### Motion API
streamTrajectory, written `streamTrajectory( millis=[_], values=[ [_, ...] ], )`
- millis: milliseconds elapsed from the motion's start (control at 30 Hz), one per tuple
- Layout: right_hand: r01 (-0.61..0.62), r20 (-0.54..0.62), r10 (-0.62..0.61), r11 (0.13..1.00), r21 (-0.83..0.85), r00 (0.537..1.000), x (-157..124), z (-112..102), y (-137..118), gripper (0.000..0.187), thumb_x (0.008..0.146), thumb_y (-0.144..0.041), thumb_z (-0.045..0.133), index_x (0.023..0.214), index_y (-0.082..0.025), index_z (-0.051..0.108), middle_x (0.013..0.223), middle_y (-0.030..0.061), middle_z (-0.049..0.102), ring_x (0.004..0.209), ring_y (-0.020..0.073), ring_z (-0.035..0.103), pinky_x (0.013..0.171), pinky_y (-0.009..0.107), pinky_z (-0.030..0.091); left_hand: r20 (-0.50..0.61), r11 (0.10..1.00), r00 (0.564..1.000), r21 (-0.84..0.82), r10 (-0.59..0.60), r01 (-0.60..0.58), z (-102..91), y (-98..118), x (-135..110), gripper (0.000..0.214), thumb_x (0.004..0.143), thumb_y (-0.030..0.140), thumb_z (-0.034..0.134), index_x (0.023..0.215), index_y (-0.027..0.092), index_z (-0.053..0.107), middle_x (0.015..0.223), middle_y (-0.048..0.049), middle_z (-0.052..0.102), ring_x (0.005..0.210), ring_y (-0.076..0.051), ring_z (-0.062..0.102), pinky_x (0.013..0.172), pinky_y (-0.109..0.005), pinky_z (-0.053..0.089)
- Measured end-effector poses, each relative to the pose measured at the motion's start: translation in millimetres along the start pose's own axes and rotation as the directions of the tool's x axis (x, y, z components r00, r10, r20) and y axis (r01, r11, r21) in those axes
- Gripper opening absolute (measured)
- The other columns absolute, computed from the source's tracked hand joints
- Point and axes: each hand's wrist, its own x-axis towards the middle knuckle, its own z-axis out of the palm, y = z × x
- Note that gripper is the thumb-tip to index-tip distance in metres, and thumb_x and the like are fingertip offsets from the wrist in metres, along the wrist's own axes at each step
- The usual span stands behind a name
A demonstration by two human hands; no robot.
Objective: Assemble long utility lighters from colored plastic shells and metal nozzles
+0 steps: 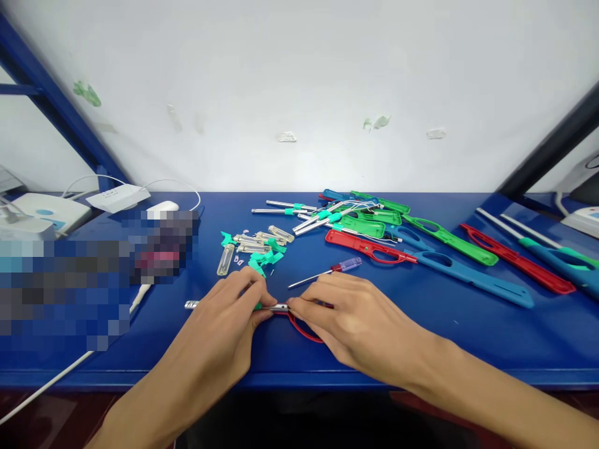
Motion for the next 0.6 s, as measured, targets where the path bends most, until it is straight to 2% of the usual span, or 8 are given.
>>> streamTrajectory(
  millis=[133, 267, 500, 600],
  values=[
    [-0.001, -0.009, 0.001, 1.000, -0.012, 1.000, -0.4, -0.7, -1.3, 0.028, 0.108, -0.015, 0.047, 0.115, -0.016, 0.075, 0.094, 0.0092, 0.078, 0.080, 0.0210, 0.072, 0.072, 0.034, 0.055, 0.050, 0.999, 0.999, -0.028, -0.016, 0.017, -2.8, -1.0, 0.3, 0.029, 0.093, -0.006, 0.043, 0.096, 0.018, 0.059, 0.106, -0.0092, 0.056, 0.095, -0.027, 0.057, 0.084, -0.047, 0.055],
    [0.002, -0.024, -0.003, 0.999, -0.032, 1.000, -0.2, -1.2, -1.8, 0.030, 0.108, -0.015, 0.046, 0.113, -0.016, 0.076, 0.093, 0.0090, 0.078, 0.078, 0.0206, 0.072, 0.071, 0.034, 0.056, 0.056, 1.000, 0.998, -0.004, -0.013, 0.013, -5.5, -2.4, -1.2, 0.026, 0.097, -0.002, 0.042, 0.100, 0.019, 0.058, 0.109, -0.0099, 0.055, 0.097, -0.028, 0.057, 0.085, -0.050, 0.055],
    [-0.027, -0.088, 0.028, 1.000, 0.008, 0.996, -4.5, 0.2, 0.0, 0.025, 0.107, -0.015, 0.053, 0.120, -0.015, 0.074, 0.103, 0.0087, 0.079, 0.088, 0.0197, 0.072, 0.080, 0.032, 0.057, 0.055, 0.991, 0.998, 0.128, 0.021, -0.028, -6.6, -1.6, -4.3, 0.026, 0.096, -0.001, 0.043, 0.103, 0.019, 0.057, 0.102, -0.0084, 0.062, 0.092, -0.030, 0.061, 0.076, -0.047, 0.055],
    [-0.030, -0.072, 0.030, 1.000, 0.007, 0.997, -5.0, -0.2, -0.5, 0.025, 0.107, -0.015, 0.053, 0.122, -0.016, 0.073, 0.104, 0.0085, 0.078, 0.088, 0.0197, 0.071, 0.081, 0.032, 0.057, 0.041, 0.995, 0.998, 0.089, 0.043, -0.046, -6.9, -3.1, -5.5, 0.026, 0.096, -0.002, 0.045, 0.102, 0.022, 0.054, 0.101, -0.0056, 0.064, 0.091, -0.028, 0.062, 0.073, -0.043, 0.054]
  ],
)
